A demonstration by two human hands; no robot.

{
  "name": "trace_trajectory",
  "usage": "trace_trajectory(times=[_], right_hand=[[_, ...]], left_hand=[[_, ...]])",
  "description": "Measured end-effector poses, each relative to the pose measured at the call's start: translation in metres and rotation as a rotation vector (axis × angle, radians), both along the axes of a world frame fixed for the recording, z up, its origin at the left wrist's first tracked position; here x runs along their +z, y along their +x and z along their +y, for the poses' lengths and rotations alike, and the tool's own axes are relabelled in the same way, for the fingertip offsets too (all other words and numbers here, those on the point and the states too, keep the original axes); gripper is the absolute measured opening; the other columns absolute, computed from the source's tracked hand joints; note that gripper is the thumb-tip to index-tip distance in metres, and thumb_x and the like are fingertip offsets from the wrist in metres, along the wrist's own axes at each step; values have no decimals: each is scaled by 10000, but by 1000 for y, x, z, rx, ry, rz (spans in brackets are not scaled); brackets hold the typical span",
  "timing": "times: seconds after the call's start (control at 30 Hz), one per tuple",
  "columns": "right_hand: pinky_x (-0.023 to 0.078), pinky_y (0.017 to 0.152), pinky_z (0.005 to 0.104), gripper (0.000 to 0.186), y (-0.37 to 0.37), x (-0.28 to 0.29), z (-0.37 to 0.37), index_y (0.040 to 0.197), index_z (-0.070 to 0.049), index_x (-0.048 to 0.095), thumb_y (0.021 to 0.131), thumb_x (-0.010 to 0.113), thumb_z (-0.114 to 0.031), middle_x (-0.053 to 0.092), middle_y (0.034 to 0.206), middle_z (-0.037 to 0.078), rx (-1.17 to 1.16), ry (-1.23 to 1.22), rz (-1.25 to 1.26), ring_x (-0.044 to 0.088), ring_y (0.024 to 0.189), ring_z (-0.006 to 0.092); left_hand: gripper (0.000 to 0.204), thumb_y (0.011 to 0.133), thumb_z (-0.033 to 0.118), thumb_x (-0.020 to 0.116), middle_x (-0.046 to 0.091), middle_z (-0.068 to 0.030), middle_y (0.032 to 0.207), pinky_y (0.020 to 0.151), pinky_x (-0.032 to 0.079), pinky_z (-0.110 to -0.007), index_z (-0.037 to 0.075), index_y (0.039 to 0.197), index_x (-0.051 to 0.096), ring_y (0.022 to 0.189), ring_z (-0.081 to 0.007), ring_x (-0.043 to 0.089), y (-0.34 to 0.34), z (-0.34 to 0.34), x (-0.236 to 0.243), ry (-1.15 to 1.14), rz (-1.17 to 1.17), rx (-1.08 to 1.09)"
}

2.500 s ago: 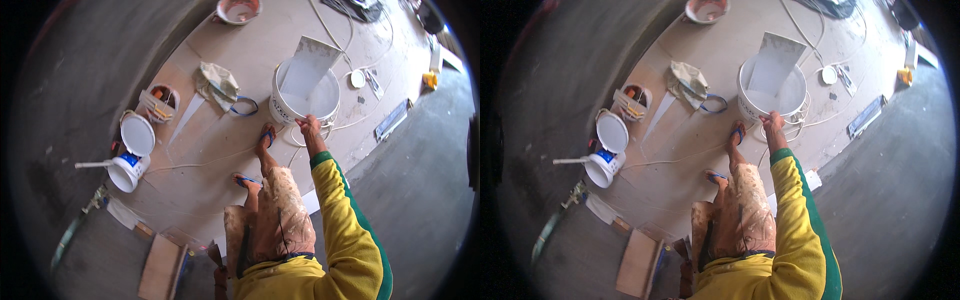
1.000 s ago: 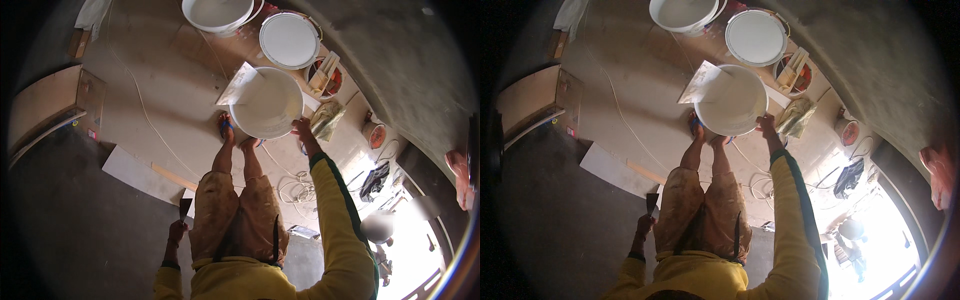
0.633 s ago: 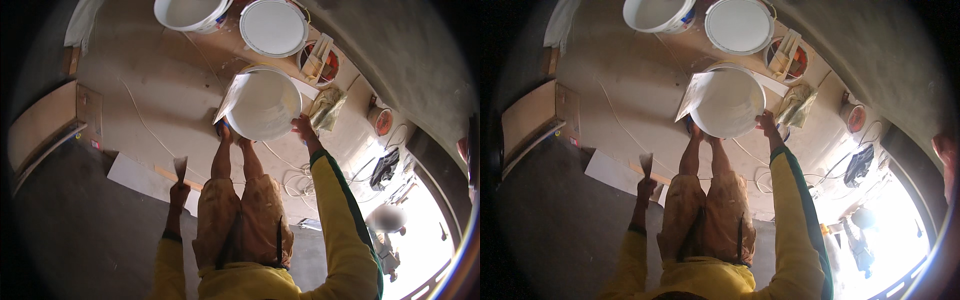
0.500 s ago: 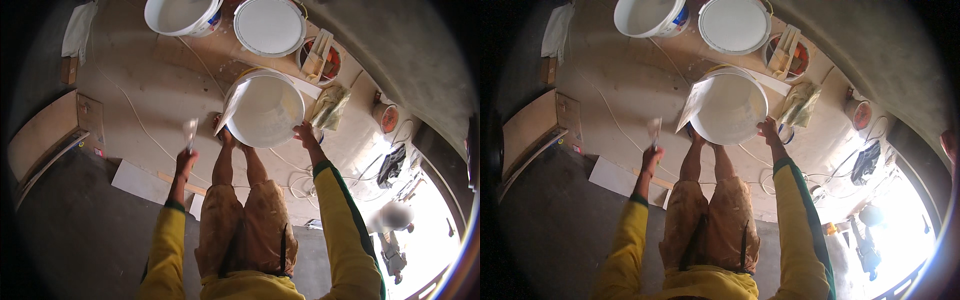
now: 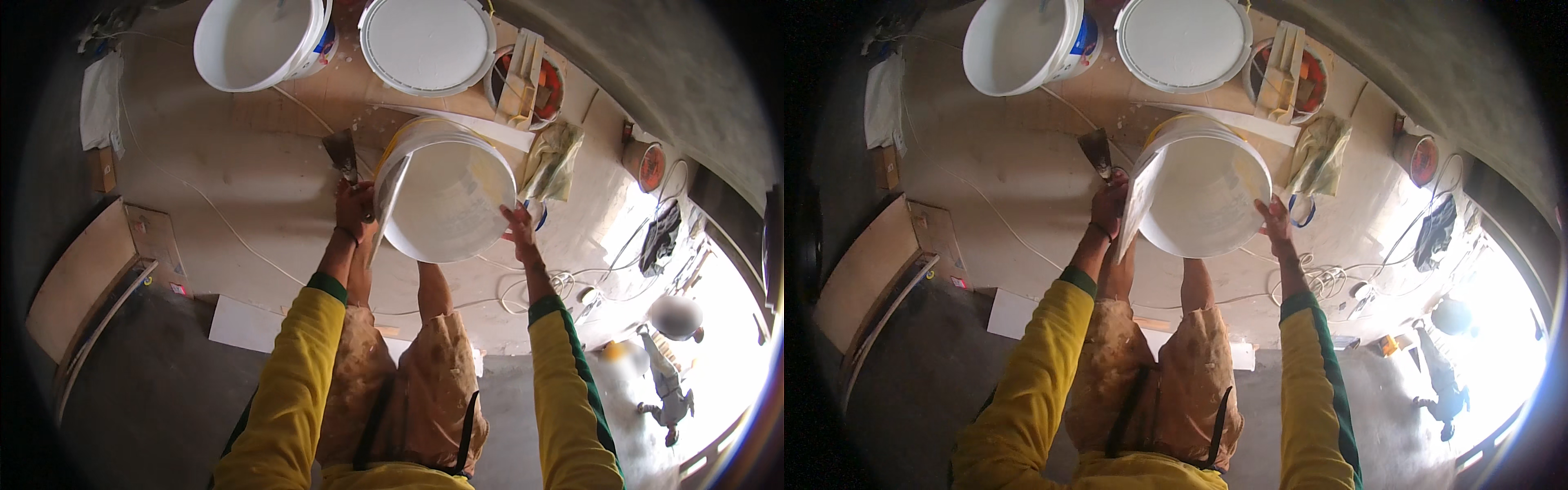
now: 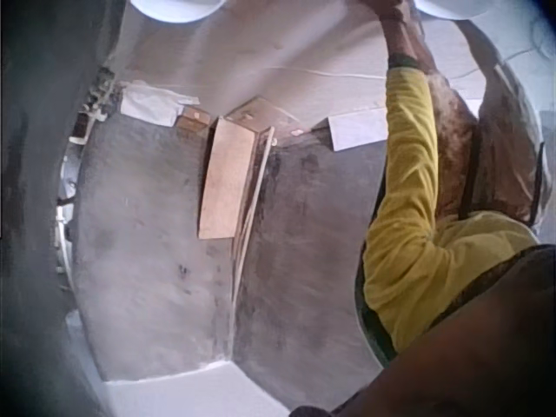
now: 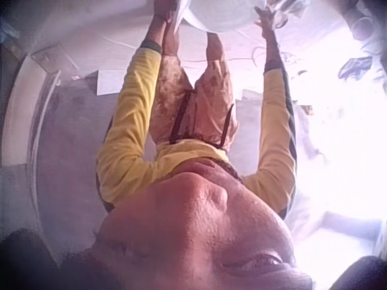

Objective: The person walks through a construction area, enters a room, and prepares paint by opening buckets, transferring liquid between containers, and stirring with a stick. The person handles buckets, a paintbrush, and a stirring stick while organizing materials on the floor.

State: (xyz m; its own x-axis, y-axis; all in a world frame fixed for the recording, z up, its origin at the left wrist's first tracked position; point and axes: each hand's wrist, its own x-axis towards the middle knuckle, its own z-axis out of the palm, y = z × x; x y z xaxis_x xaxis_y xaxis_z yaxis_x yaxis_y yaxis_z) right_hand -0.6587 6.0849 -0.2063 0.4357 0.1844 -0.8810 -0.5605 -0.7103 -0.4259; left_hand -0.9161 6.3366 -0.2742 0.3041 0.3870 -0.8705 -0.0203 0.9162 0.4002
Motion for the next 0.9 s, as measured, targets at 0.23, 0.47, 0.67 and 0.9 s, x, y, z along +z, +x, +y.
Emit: trace_trajectory(times=[0.23,0.47,0.67,0.9], right_hand=[[458,829,430,812,-8,13,16,1333,-90,406,788,471,-688,512,1227,121,-7,-82,3,539,1046,279],[468,732,358,815,7,-8,43,1289,-85,455,785,421,-725,564,1162,112,47,-193,68,575,949,233],[457,718,324,796,33,-11,63,1241,-80,503,793,397,-730,602,1092,82,61,-172,83,565,942,184],[449,794,311,821,27,-19,90,1134,-3,563,810,360,-730,618,1049,54,-273,239,19,572,877,157]], left_hand=[[188,796,72,601,602,-26,891,726,485,-262,62,983,587,772,-134,593,-24,-6,14,-79,194,-97],[218,744,72,610,606,-30,873,707,464,-276,55,960,591,773,-147,588,-42,-8,23,-110,159,85],[210,718,96,610,601,-4,801,676,453,-279,54,924,606,727,-135,573,-22,-4,27,-99,185,186],[222,711,41,595,565,-42,838,718,454,-326,41,925,535,802,-180,573,-5,4,19,-50,73,235]])
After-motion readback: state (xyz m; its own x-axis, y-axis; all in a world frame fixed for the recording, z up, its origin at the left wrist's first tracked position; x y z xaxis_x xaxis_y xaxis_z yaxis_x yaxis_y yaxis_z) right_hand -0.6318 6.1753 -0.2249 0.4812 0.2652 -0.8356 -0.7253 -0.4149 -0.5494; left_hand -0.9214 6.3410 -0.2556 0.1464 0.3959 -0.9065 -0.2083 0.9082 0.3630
